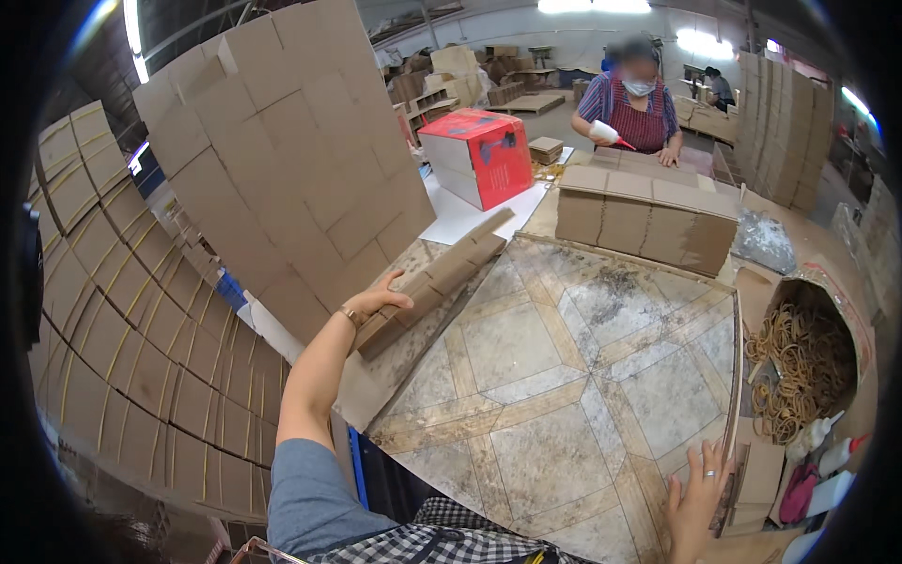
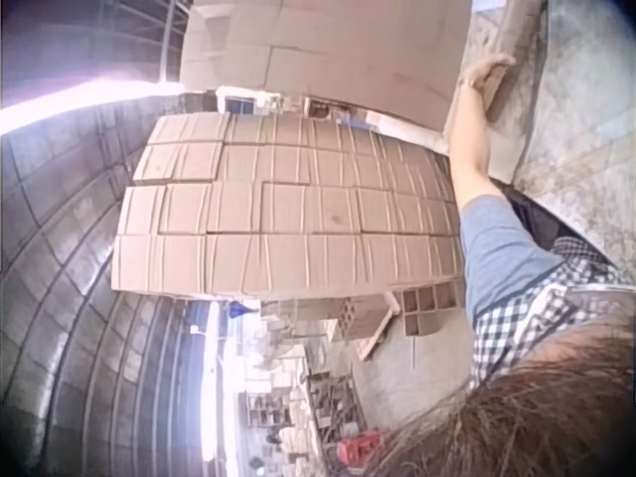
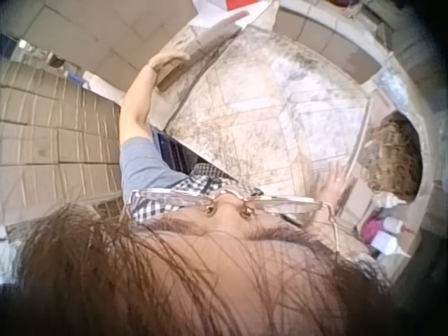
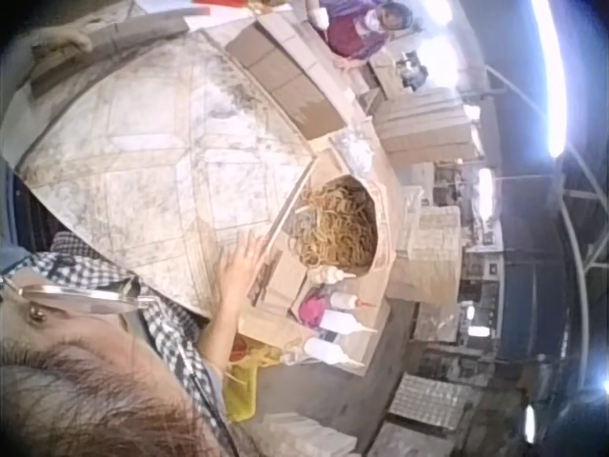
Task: Folding cardboard sheets, applying glue, and securing the resulting boxes with rubber bands in a factory setting.
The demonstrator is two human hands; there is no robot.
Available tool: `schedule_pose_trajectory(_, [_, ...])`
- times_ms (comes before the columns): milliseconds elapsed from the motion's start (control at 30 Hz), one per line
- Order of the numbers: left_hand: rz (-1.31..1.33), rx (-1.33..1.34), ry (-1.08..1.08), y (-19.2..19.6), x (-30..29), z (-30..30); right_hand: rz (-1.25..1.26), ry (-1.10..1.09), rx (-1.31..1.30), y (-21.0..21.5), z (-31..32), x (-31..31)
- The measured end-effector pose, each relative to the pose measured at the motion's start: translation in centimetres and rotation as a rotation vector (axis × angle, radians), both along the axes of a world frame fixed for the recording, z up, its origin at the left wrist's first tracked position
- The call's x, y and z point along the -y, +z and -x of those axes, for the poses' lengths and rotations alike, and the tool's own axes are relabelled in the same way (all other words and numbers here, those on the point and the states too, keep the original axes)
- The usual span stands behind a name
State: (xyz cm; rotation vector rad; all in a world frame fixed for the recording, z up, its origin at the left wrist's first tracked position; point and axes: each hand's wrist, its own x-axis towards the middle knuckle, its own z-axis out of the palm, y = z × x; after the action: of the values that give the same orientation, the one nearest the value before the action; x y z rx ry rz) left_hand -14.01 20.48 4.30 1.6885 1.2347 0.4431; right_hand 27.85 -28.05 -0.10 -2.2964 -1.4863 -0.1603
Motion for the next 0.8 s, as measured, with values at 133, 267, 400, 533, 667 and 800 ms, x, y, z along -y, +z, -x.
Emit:
schedule_pose_trajectory(133, [-0.025,0.131,0.044,1.2,0.3,-0.7,0.037,0.018,-0.026,-0.2,0.3,0.3])
schedule_pose_trajectory(267, [-0.286,-0.158,0.124,0.4,-1.9,-0.9,0.075,0.039,-0.055,0.2,0.9,0.1])
schedule_pose_trajectory(400, [-0.437,-0.461,0.153,-3.9,-3.1,0.3,0.068,0.043,-0.078,-0.3,1.3,0.5])
schedule_pose_trajectory(533, [-0.417,-0.593,0.207,-5.5,-1.9,-0.5,0.104,0.043,-0.091,-1.1,1.1,1.1])
schedule_pose_trajectory(667, [-0.411,-0.459,0.211,-3.2,-1.6,-0.6,0.101,0.076,-0.084,-0.7,1.3,0.5])
schedule_pose_trajectory(800, [-0.423,-0.427,0.122,0.8,1.3,-1.1,0.082,0.156,-0.100,0.5,2.2,-1.4])
